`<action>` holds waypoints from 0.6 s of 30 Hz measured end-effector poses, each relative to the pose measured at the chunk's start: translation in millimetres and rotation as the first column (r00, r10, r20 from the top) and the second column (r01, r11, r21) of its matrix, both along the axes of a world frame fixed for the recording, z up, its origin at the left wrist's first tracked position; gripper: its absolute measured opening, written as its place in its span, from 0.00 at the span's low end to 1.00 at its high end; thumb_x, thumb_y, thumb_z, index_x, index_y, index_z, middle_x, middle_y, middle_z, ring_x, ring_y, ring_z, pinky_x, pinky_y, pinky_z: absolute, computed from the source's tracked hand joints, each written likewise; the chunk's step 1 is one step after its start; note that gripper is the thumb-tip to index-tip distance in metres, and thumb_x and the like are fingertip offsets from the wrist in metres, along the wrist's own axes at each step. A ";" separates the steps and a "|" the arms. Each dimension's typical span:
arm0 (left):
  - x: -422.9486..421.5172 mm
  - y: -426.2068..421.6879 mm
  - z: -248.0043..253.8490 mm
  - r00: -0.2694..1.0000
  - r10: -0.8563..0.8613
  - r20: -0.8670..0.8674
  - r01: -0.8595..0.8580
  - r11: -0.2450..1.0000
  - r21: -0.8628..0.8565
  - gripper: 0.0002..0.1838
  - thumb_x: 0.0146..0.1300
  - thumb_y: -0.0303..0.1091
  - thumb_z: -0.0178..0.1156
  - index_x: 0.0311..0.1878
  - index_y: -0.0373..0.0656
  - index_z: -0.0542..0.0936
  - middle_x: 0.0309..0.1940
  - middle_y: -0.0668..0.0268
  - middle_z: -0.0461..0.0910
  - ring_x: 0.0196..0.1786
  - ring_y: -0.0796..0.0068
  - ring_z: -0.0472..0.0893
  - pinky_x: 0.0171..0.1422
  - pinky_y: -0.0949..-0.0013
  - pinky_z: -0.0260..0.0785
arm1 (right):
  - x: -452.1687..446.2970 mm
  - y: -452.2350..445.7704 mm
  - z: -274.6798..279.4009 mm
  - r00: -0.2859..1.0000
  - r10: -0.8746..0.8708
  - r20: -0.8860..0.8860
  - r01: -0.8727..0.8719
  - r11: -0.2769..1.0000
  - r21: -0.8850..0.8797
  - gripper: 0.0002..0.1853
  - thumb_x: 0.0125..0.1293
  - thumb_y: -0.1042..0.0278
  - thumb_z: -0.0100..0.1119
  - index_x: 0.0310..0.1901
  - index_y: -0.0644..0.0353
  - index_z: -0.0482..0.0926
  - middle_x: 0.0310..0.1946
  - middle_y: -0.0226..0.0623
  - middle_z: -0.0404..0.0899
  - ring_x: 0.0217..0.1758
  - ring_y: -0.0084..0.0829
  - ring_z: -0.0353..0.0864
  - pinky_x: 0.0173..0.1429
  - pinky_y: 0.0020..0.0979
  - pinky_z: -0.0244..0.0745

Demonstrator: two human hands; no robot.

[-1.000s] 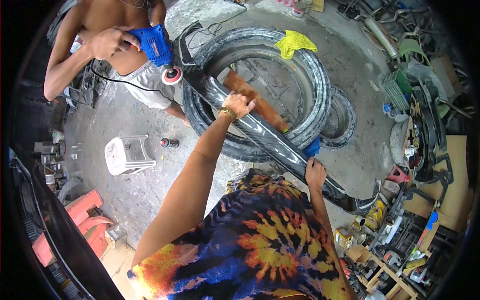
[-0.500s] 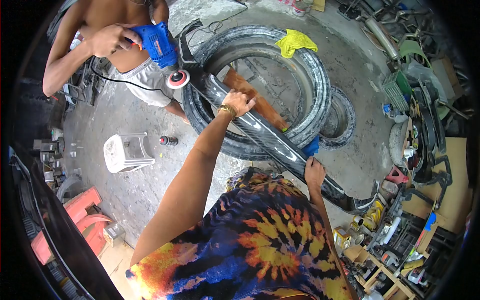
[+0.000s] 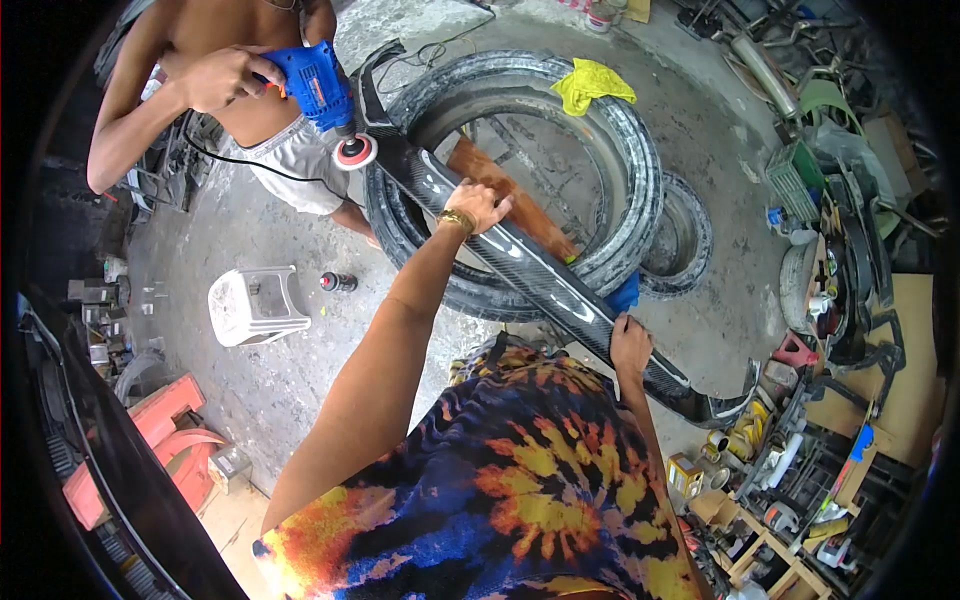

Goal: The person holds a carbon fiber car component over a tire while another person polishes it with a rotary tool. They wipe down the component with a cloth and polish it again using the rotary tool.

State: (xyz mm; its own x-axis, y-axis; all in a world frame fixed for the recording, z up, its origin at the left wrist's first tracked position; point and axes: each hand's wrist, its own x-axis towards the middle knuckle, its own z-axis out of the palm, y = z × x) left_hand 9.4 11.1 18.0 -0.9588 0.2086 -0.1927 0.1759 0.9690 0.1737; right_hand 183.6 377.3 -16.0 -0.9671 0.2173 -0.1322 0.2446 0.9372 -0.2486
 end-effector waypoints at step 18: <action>-0.9 1.0 1.5 0.999 -0.022 0.027 0.023 1.000 -0.017 0.37 0.73 0.62 0.38 0.42 0.37 0.87 0.40 0.49 0.86 0.52 0.53 0.84 0.67 0.58 0.65 | -0.1 1.1 -3.7 1.000 -0.008 0.003 0.008 1.000 -0.002 0.24 0.74 0.52 0.43 0.37 0.63 0.85 0.37 0.52 0.86 0.43 0.56 0.83 0.57 0.52 0.72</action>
State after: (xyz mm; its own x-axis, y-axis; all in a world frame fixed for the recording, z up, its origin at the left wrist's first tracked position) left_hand 8.6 12.1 19.5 -0.9483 0.2263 -0.2224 0.1930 0.9678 0.1617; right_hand 183.5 378.4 -19.7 -0.9650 0.2249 -0.1351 0.2529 0.9347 -0.2497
